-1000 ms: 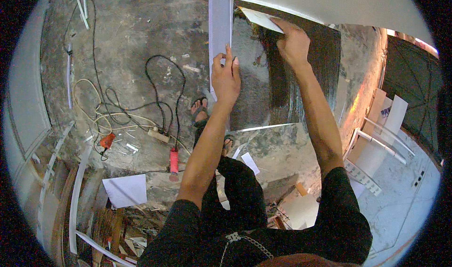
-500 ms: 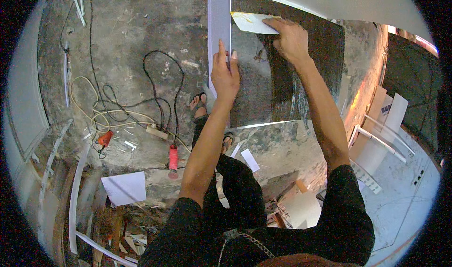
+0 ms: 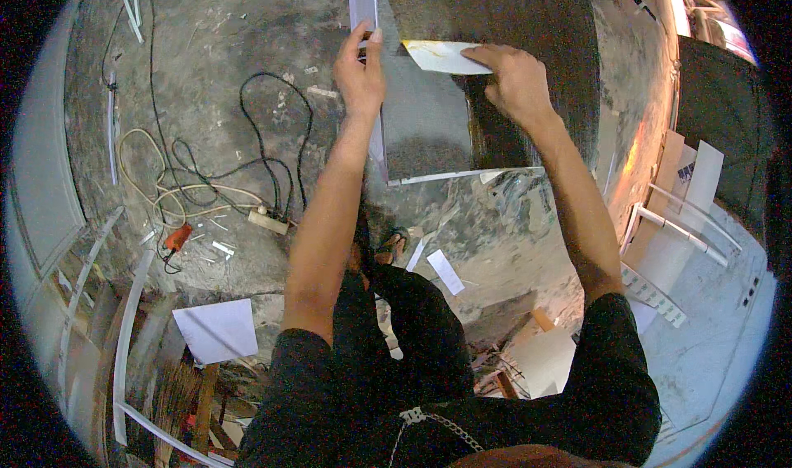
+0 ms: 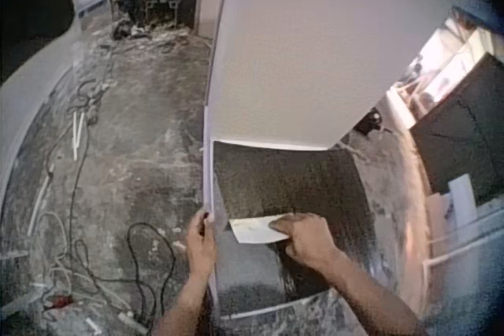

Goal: The person pours adhesive from a plastic bottle onto a scraper and spreads the glue across white and gray furniture panels.

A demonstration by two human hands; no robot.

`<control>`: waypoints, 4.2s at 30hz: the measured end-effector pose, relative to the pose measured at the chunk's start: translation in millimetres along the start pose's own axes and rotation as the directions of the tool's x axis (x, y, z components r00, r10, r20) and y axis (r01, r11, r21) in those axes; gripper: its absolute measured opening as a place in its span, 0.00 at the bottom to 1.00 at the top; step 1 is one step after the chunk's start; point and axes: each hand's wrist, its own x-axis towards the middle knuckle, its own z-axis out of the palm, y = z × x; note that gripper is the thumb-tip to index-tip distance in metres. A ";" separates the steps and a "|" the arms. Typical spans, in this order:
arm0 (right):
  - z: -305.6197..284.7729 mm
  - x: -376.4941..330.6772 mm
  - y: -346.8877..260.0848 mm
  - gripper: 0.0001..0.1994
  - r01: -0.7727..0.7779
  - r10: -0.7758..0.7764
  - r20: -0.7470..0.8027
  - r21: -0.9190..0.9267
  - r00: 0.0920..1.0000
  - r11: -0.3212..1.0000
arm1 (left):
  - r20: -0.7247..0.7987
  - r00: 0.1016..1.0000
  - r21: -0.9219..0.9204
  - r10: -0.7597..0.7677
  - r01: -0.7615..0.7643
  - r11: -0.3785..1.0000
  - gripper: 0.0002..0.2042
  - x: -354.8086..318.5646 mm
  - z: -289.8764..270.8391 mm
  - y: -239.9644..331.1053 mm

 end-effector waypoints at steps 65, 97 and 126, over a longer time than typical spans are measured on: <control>-21.3 -65.1 -178.7 0.24 -0.536 0.445 0.429 0.112 0.786 0.837 | 0.361 0.765 -0.082 -0.534 0.596 0.799 0.16 42.8 -36.9 14.9; -32.9 137.1 -59.9 0.26 -0.100 0.096 0.150 0.023 0.984 0.995 | 0.206 0.794 -0.094 -0.573 0.598 0.796 0.15 31.2 -28.5 32.3; 7.4 -42.4 -108.5 0.35 -0.043 0.025 0.154 0.118 0.988 0.992 | -0.121 0.656 -0.338 -0.745 0.678 0.652 0.18 -197.2 -189.0 -19.8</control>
